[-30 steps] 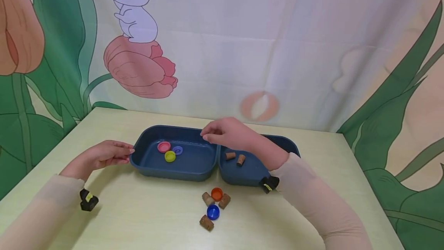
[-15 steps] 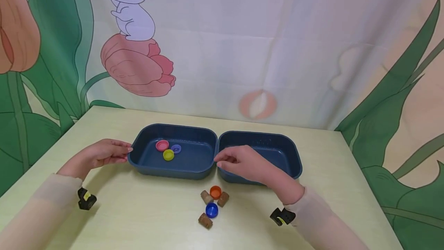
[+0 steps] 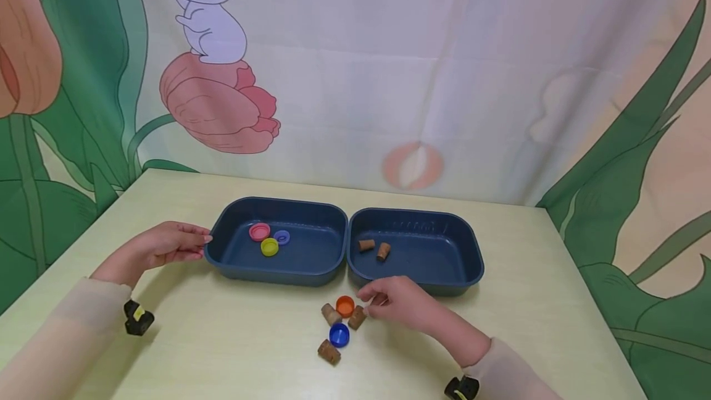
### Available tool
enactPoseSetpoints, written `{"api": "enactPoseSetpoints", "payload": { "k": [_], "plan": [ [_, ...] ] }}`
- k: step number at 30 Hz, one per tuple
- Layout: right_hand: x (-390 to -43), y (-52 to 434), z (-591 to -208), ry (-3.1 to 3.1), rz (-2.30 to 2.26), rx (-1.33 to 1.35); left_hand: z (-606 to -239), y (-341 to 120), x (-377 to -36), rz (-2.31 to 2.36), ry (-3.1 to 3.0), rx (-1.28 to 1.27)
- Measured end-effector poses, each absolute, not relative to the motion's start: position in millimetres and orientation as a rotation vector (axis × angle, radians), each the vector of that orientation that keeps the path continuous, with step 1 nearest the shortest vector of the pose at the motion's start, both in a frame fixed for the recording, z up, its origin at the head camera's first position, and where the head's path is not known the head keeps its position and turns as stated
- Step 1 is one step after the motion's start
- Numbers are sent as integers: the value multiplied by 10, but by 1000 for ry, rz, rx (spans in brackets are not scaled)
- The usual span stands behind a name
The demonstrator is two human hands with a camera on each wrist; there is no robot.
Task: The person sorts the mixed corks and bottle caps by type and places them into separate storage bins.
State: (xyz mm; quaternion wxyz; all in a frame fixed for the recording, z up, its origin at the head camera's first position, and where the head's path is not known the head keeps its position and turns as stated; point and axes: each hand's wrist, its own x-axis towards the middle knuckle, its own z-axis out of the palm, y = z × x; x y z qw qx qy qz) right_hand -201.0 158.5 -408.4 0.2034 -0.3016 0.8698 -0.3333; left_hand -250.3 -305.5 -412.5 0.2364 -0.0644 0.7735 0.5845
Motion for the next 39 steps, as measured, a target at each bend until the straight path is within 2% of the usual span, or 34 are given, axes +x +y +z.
{"api": "enactPoseSetpoints", "payload": {
  "k": [17, 39],
  "plan": [
    [-2081, 1605, -4361, 2415, -916, -776, -4181, -3085, -2490, 1636, 2098, -139],
    [-2065, 1467, -4375, 2444, -868, -740, -4153, -3072, -2522, 1612, 2103, -162]
  ]
}}
